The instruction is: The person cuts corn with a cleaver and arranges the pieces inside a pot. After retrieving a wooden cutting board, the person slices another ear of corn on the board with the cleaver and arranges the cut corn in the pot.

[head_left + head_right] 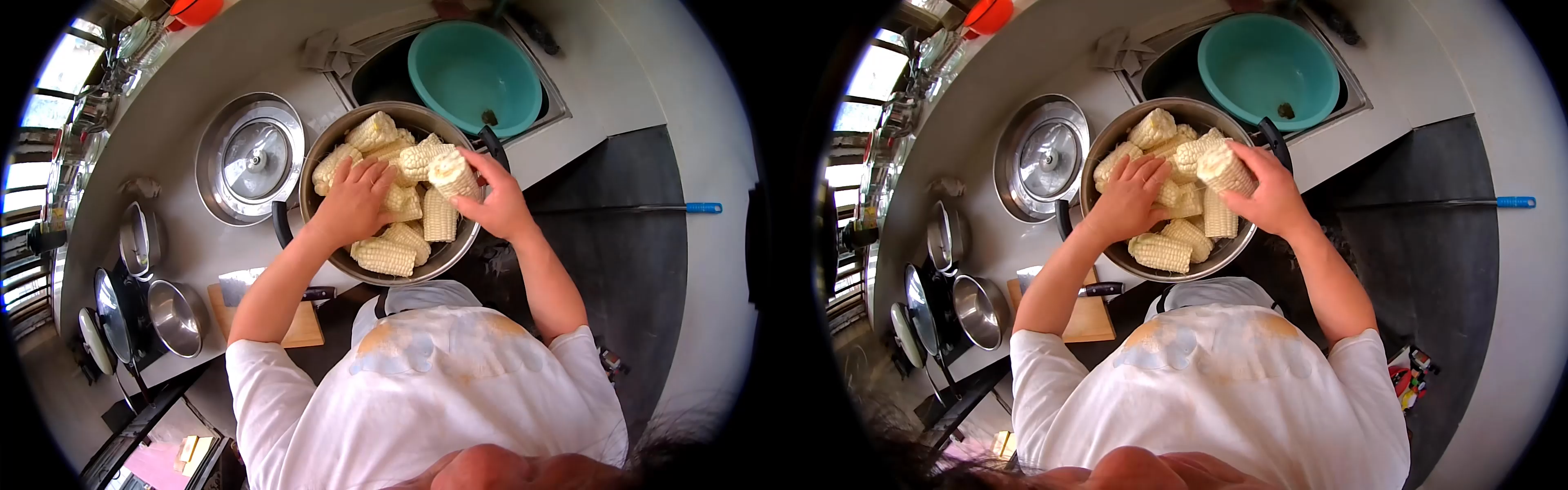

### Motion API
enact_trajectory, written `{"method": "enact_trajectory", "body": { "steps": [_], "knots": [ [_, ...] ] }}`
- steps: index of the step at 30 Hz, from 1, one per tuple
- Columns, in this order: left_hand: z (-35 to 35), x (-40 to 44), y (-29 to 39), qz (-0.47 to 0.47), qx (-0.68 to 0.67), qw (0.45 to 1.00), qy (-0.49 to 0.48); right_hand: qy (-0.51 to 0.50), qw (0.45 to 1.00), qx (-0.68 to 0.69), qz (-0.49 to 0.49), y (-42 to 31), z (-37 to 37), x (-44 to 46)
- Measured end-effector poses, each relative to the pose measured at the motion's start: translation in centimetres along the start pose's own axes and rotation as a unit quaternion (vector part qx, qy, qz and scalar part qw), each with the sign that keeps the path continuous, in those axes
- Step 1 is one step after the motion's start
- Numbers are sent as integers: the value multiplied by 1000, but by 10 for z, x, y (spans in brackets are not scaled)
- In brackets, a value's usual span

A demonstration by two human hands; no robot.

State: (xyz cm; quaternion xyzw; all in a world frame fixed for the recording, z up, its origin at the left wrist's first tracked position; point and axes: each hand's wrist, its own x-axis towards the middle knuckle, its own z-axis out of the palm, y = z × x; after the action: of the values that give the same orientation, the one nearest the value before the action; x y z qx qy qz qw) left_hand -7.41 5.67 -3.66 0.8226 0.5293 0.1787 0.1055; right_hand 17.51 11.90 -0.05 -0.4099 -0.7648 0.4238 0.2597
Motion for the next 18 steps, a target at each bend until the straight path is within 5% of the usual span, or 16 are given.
{"method": "enact_trajectory", "body": {
  "steps": [5, 8, 12, 18],
  "knots": [
    [15, 15, -5, -106, 28, 994, 27, -57, 992, -106, -44, -10, 16, 0],
    [19, 23, 6, -137, 49, 989, -41, -89, 987, -128, -27, -6, 21, -3],
    [17, 22, 0, -139, 41, 989, -11, -75, 986, -136, -66, -11, 23, -5],
    [-20, -11, -18, -192, -114, 958, 183, -92, 943, -194, -253, -33, 38, 8]
  ]
}}
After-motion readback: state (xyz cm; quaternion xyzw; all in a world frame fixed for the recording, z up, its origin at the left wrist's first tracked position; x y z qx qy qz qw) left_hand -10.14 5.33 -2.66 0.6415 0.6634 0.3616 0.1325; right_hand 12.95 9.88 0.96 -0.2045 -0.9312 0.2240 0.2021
